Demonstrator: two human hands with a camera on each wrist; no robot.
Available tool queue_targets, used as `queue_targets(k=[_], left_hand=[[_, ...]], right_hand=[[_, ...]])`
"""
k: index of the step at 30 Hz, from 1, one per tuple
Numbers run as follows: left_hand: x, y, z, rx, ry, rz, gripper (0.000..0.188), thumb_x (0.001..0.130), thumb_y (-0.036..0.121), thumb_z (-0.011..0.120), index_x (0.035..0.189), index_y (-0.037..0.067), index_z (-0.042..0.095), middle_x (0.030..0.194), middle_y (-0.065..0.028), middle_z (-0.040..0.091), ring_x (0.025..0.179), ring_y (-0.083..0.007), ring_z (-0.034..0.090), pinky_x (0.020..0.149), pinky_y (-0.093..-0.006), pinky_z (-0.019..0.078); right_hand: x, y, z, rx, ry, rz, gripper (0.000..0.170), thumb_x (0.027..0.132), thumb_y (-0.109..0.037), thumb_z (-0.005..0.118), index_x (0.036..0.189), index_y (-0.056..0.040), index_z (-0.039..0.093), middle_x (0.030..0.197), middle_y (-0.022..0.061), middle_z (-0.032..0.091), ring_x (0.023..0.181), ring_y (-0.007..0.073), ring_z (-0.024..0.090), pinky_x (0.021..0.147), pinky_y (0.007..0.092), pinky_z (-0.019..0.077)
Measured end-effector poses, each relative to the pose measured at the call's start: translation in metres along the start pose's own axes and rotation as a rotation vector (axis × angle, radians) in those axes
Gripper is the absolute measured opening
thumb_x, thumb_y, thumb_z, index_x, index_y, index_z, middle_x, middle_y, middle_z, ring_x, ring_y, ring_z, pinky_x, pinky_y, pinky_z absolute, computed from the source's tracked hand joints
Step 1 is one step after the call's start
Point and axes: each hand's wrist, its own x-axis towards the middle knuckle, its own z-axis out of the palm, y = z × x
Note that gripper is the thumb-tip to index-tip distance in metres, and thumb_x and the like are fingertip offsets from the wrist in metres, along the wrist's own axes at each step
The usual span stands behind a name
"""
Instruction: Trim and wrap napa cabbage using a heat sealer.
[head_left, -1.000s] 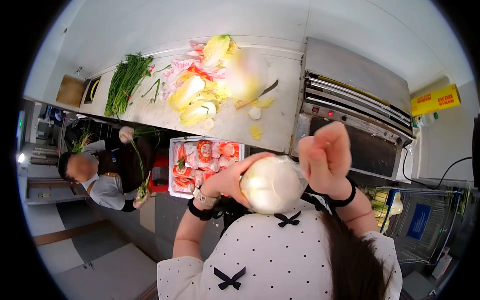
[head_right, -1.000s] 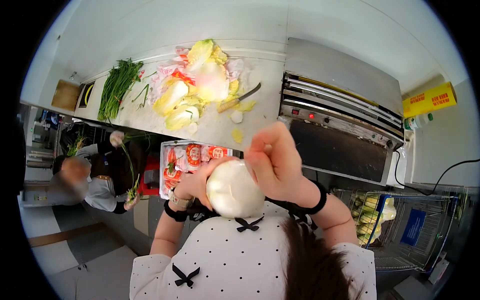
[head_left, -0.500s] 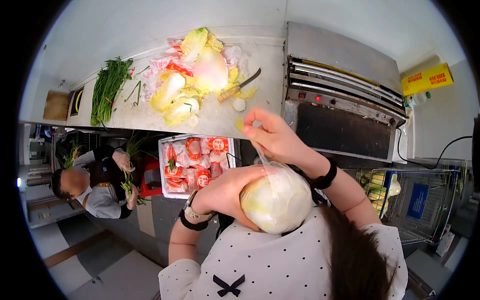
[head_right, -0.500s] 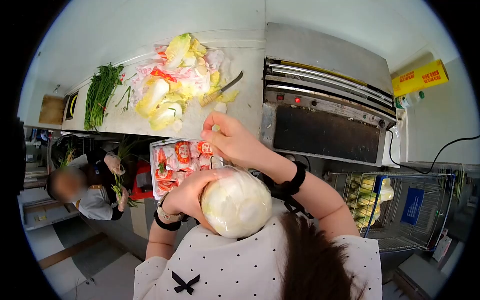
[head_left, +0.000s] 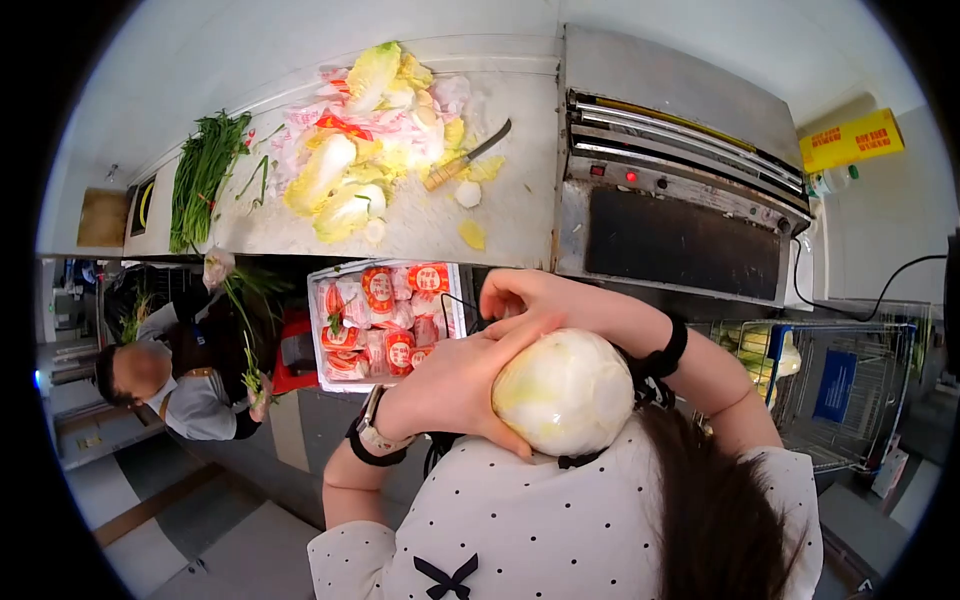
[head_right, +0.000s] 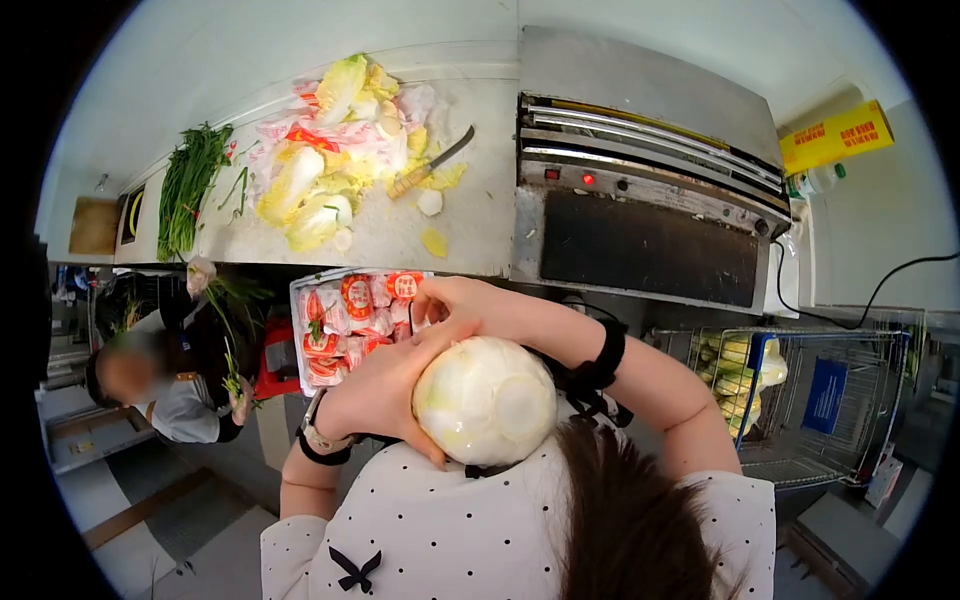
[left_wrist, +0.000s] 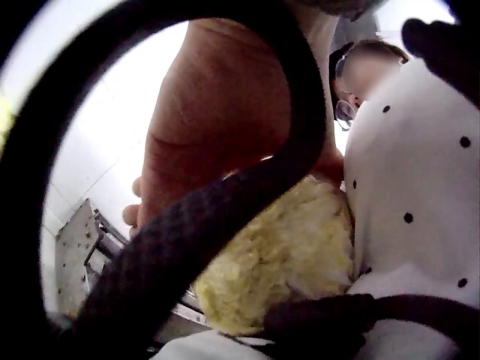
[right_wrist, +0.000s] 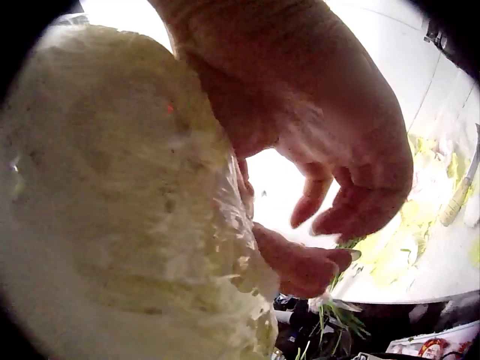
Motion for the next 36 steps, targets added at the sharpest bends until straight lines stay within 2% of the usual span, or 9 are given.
queue_targets(k=[4,8,12,15,21,28,31,32,36], left_hand=[[0.0,-0.003,0.0,0.041,-0.066,0.008,0.122,0.038,0.039,0.088,0.138,0.007,0.025,0.121,-0.0179,0.05,0.114,-0.0272,0.049,0.095,-0.0341,0.0376],[0.004,-0.028,0.014,-0.28,-0.019,0.176,0.12,0.037,0.049,0.087,0.135,0.007,0.03,0.135,-0.021,0.032,0.128,-0.0325,0.029,0.103,-0.0387,0.0258],[0.008,-0.024,0.001,-0.018,0.033,0.337,0.108,0.044,0.042,0.087,0.131,0.007,0.034,0.145,-0.0246,0.006,0.134,-0.0449,-0.006,0.107,-0.0495,0.0133],[0.007,-0.026,0.003,0.055,0.057,0.314,0.104,0.048,0.044,0.084,0.131,0.006,0.035,0.139,-0.0228,0.023,0.132,-0.0387,0.014,0.105,-0.0484,0.0162],[0.031,-0.031,0.009,-0.225,-0.126,0.051,0.074,0.067,0.031,0.075,0.124,-0.002,0.04,0.108,-0.0143,0.058,0.096,-0.0221,0.059,0.083,-0.0301,0.0465],[0.089,-0.038,0.019,-0.815,-0.357,-0.345,0.042,0.089,0.032,0.052,0.111,-0.003,0.053,0.095,-0.0058,0.063,0.08,-0.0089,0.06,0.07,-0.0237,0.0486],[0.106,-0.037,0.018,-0.801,-0.44,-0.375,0.044,0.092,0.036,0.045,0.112,-0.003,0.053,0.097,-0.0064,0.063,0.083,-0.0113,0.061,0.073,-0.0248,0.0492],[0.097,-0.012,0.01,-0.889,-0.433,-0.446,0.045,0.092,0.034,0.043,0.118,-0.003,0.048,0.107,-0.0088,0.06,0.094,-0.0154,0.061,0.081,-0.028,0.0489],[0.145,0.013,0.05,-0.706,-0.599,-0.299,0.047,0.093,0.033,0.042,0.127,0.0,0.041,0.12,-0.0099,0.053,0.108,-0.0178,0.054,0.088,-0.0306,0.0464]], right_hand=[[0.006,0.017,0.013,0.266,-0.086,0.185,0.065,0.081,-0.042,0.06,0.125,0.0019,0.042,0.122,0.0196,0.047,0.109,0.024,0.048,0.088,0.0301,0.0395],[0.016,0.045,0.008,-0.012,0.134,0.183,0.07,0.085,-0.048,0.051,0.132,0.002,0.033,0.11,0.0225,0.055,0.106,0.0246,0.053,0.09,0.0291,0.0393],[-0.039,0.0,-0.022,0.277,0.389,-0.337,0.051,0.092,-0.04,0.042,0.123,0.0004,0.046,0.118,0.0124,0.055,0.116,0.0217,0.047,0.097,0.0336,0.0348],[-0.074,-0.01,-0.002,0.226,0.171,-0.561,0.039,0.094,-0.031,0.04,0.12,-0.0029,0.051,0.124,0.0118,0.051,0.12,0.0205,0.043,0.1,0.0357,0.0317],[-0.082,0.028,0.045,0.358,0.452,-0.2,0.042,0.097,-0.034,0.034,0.12,-0.001,0.046,0.118,0.0099,0.052,0.107,0.0163,0.048,0.094,0.0312,0.0367],[-0.121,0.056,0.016,0.624,0.642,0.046,0.072,0.091,-0.059,0.016,0.134,-0.0038,0.033,0.135,0.0124,0.038,0.125,0.0197,0.035,0.101,0.0353,0.0305],[-0.148,0.064,0.009,0.216,0.713,-0.296,0.082,0.074,-0.051,0.064,0.136,-0.0087,0.032,0.139,0.0113,0.033,0.13,0.0291,0.029,0.104,0.0417,0.0261],[-0.14,0.05,0.009,-0.373,0.665,-0.36,0.091,0.062,-0.051,0.073,0.133,-0.0084,0.035,0.136,0.0161,0.034,0.129,0.0339,0.029,0.104,0.0442,0.0249],[-0.194,0.024,0.03,-0.896,0.721,-0.233,0.099,0.047,-0.046,0.079,0.131,-0.0122,0.039,0.137,0.0195,0.034,0.132,0.0362,0.022,0.104,0.0571,0.0175]])
